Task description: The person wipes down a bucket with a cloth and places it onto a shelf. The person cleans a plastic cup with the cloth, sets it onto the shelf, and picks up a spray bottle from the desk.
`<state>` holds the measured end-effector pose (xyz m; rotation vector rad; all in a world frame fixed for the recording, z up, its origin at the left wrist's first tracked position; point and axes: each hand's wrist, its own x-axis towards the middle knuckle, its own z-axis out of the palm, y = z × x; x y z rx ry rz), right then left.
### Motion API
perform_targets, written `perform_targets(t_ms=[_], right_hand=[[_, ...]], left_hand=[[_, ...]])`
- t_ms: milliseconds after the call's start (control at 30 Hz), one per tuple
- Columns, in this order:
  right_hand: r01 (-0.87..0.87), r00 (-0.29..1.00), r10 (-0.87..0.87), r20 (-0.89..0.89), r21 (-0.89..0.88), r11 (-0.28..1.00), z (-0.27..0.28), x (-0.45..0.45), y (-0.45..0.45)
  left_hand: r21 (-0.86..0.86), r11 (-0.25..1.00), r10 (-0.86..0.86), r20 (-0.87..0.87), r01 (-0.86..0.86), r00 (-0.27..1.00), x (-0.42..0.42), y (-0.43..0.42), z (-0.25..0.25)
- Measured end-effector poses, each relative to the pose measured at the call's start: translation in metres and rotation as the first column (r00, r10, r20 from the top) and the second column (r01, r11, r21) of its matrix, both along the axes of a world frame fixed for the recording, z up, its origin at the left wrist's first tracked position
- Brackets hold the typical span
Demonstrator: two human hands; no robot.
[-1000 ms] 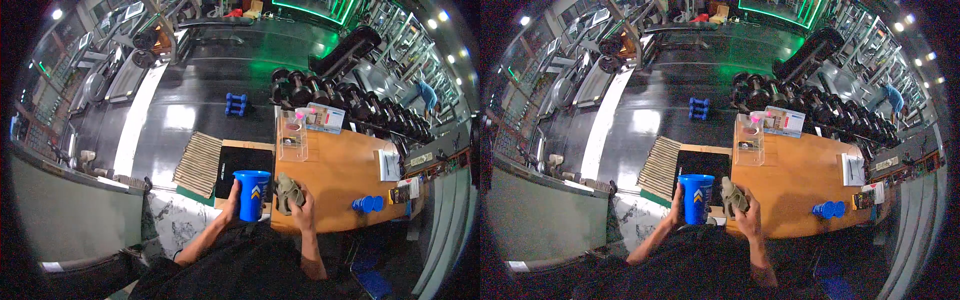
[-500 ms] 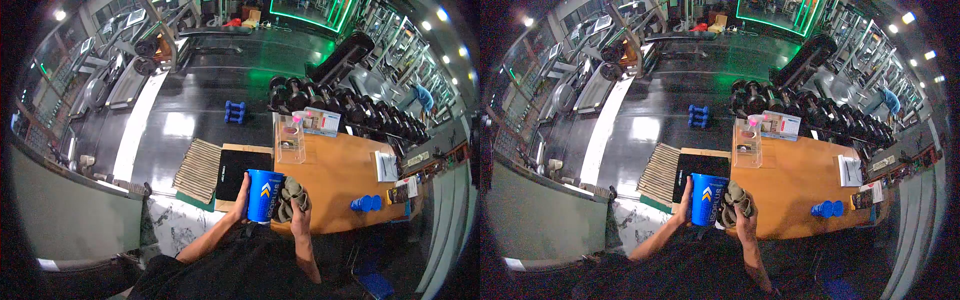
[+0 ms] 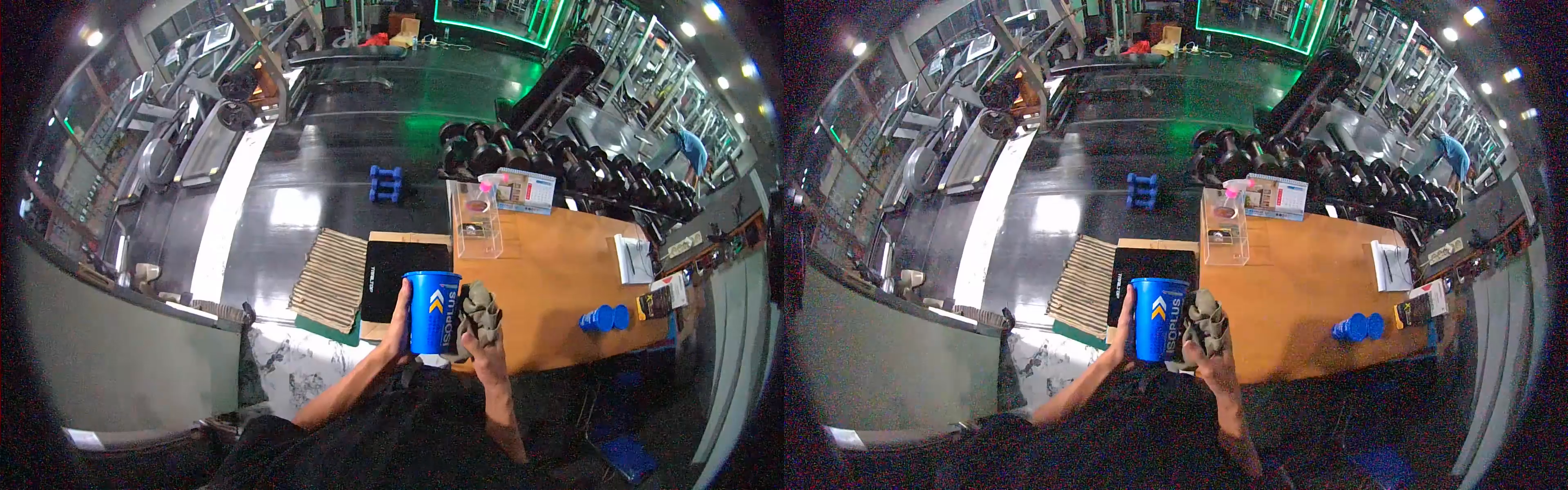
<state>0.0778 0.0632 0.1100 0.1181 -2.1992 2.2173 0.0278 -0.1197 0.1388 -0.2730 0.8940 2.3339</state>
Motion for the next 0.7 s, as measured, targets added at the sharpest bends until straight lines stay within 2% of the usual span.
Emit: perform_targets(t_ms=[67,167,267,300,333,400,433,533,567,600,667,700], right_hand=[[0.027,0.999,-0.021,-0.049,0.127,0.992,-0.020,0.004,-0.001],[0.022,0.990,-0.004,0.139,-0.131,0.991,0.009,0.005,-0.017],[0.235,0.959,-0.211,0.190,-0.116,0.965,0.008,0.015,-0.033],[0.340,0.929,-0.358,0.094,0.165,0.926,0.004,0.021,-0.040],[0.393,0.910,-0.386,0.150,-0.022,0.919,0.002,0.024,-0.046],[0.487,0.871,-0.407,0.274,-0.378,0.787,0.006,0.030,-0.061],[0.482,0.864,-0.337,0.373,-0.427,0.765,0.027,0.039,-0.069],[0.556,0.827,-0.385,0.410,-0.499,0.665,0.020,0.058,-0.089],[0.565,0.825,-0.468,0.318,-0.491,0.663,0.015,0.063,-0.099],[0.606,0.794,-0.451,0.407,-0.484,0.631,0.006,0.072,-0.105],[0.698,0.705,-0.421,0.570,-0.458,0.550,-0.009,0.097,-0.114],[0.717,0.693,-0.513,0.507,-0.410,0.564,0.023,0.105,-0.132]], left_hand=[[-0.015,1.000,0.010,0.034,-0.010,0.999,0.005,-0.005,0.002],[-0.078,0.997,0.029,0.015,-0.028,0.999,0.010,-0.013,0.011],[-0.057,0.998,-0.003,0.028,0.004,1.000,0.014,-0.022,0.015],[-0.021,0.999,-0.031,0.001,0.031,1.000,0.013,-0.027,0.011],[0.013,0.998,-0.058,-0.025,0.059,0.998,0.013,-0.033,0.003],[0.042,0.994,-0.096,-0.044,0.097,0.994,0.016,-0.045,0.000],[0.037,0.993,-0.106,-0.041,0.108,0.993,0.017,-0.050,0.001],[-0.043,0.992,-0.117,-0.012,0.116,0.993,0.025,-0.069,-0.004],[-0.084,0.988,-0.132,-0.024,0.130,0.991,0.026,-0.076,-0.018],[-0.124,0.981,-0.155,-0.029,0.151,0.987,0.029,-0.082,-0.032],[-0.072,0.968,-0.245,-0.040,0.242,0.969,0.035,-0.090,-0.042],[-0.090,0.963,-0.260,-0.055,0.254,0.964,0.041,-0.093,-0.044]])
